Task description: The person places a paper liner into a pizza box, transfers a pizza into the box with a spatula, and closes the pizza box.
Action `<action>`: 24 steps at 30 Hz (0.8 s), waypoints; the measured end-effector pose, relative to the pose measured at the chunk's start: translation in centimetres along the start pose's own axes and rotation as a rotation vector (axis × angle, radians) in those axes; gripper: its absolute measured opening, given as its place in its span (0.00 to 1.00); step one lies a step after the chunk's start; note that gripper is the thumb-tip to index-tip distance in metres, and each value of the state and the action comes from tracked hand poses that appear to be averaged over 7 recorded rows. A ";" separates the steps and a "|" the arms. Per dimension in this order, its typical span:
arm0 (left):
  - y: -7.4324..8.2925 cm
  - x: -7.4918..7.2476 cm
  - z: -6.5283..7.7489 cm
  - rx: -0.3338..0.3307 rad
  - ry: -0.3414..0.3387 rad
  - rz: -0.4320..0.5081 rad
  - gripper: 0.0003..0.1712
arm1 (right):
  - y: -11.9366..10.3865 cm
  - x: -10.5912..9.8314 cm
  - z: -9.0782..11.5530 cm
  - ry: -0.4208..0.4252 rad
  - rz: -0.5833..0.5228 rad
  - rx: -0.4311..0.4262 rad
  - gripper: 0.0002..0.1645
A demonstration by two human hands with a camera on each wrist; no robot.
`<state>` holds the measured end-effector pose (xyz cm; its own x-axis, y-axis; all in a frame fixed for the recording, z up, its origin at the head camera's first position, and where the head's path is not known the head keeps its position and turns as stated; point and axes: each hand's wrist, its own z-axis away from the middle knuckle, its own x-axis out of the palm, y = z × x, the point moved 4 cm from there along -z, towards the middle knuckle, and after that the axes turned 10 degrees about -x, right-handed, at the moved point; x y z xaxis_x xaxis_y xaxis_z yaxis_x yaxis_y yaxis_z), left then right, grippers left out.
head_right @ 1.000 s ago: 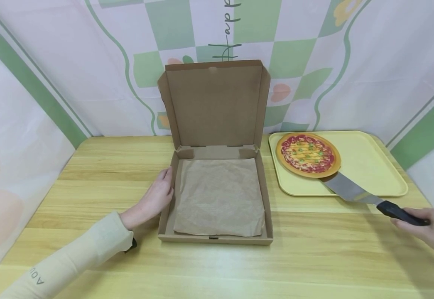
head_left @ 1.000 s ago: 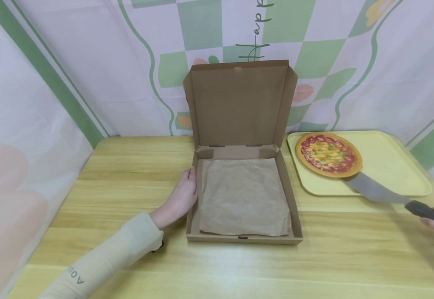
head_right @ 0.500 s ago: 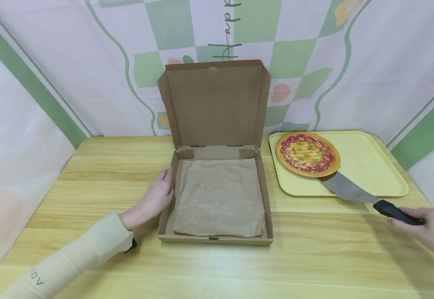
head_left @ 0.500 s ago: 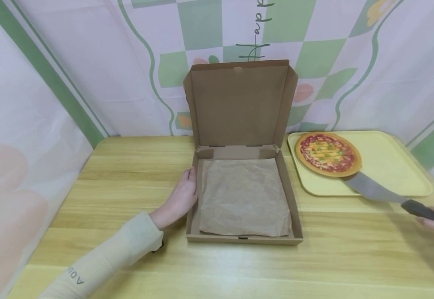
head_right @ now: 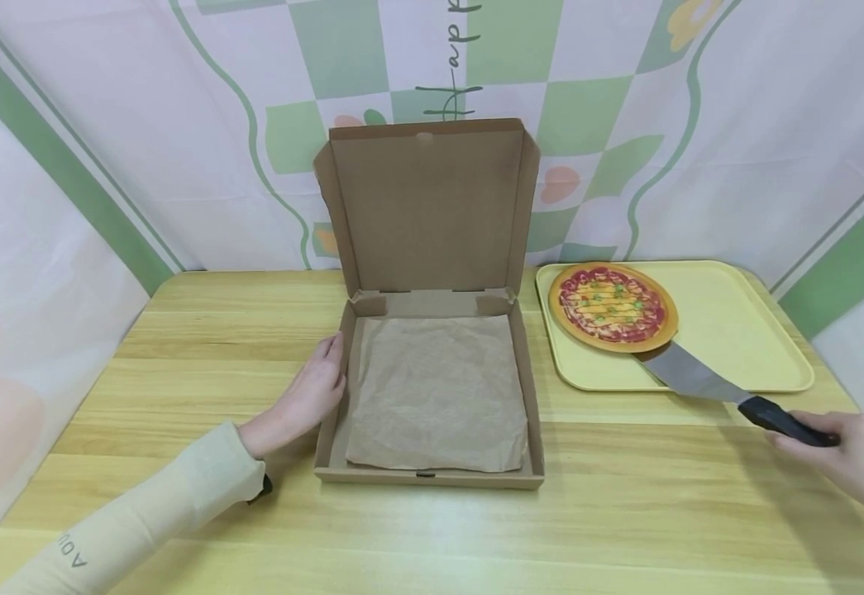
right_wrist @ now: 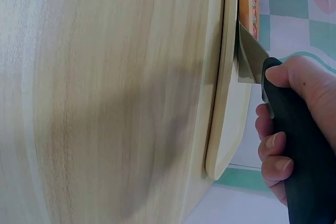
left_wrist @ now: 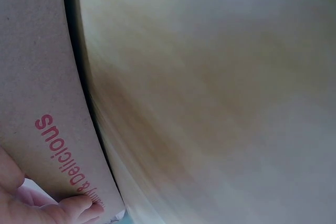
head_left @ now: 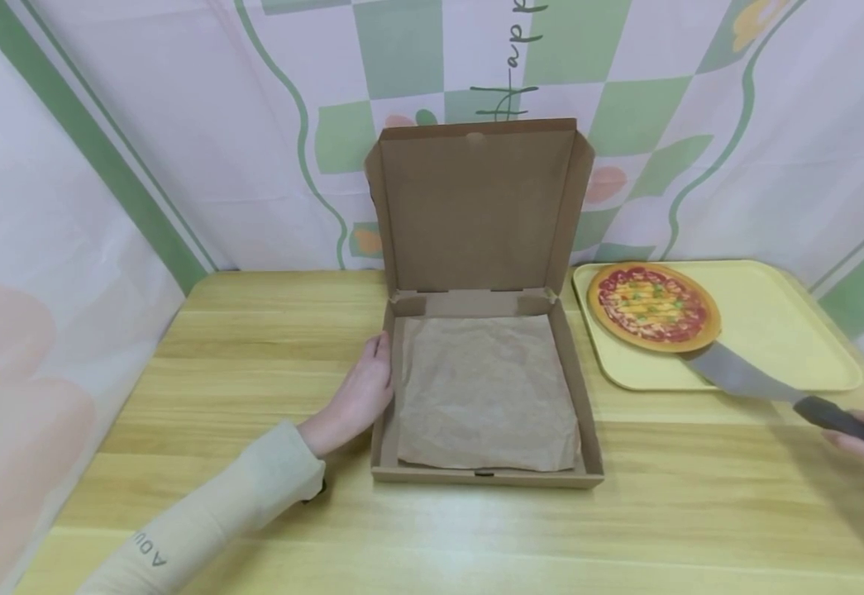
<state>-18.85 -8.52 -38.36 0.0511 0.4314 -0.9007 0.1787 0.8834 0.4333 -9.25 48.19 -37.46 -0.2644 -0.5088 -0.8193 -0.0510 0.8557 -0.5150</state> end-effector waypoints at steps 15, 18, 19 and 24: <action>0.2 0.0 0.1 0.014 0.016 -0.026 0.31 | 10.2 2.8 -1.0 -0.036 -0.138 -0.115 0.39; 0.2 0.0 0.0 0.014 0.014 -0.029 0.30 | 9.5 2.8 -1.1 -0.036 -0.156 -0.127 0.41; 0.2 -0.1 0.1 0.014 0.014 -0.029 0.30 | 9.2 2.8 -1.1 -0.033 -0.155 -0.129 0.41; 0.2 -0.1 0.1 0.007 0.008 -0.019 0.30 | 6.5 2.2 -1.2 -0.034 -0.116 -0.117 0.36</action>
<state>-18.71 -8.45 -38.17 0.0393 0.4163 -0.9084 0.1869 0.8900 0.4159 -11.32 52.72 -42.30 -0.2176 -0.6059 -0.7652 -0.1918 0.7952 -0.5752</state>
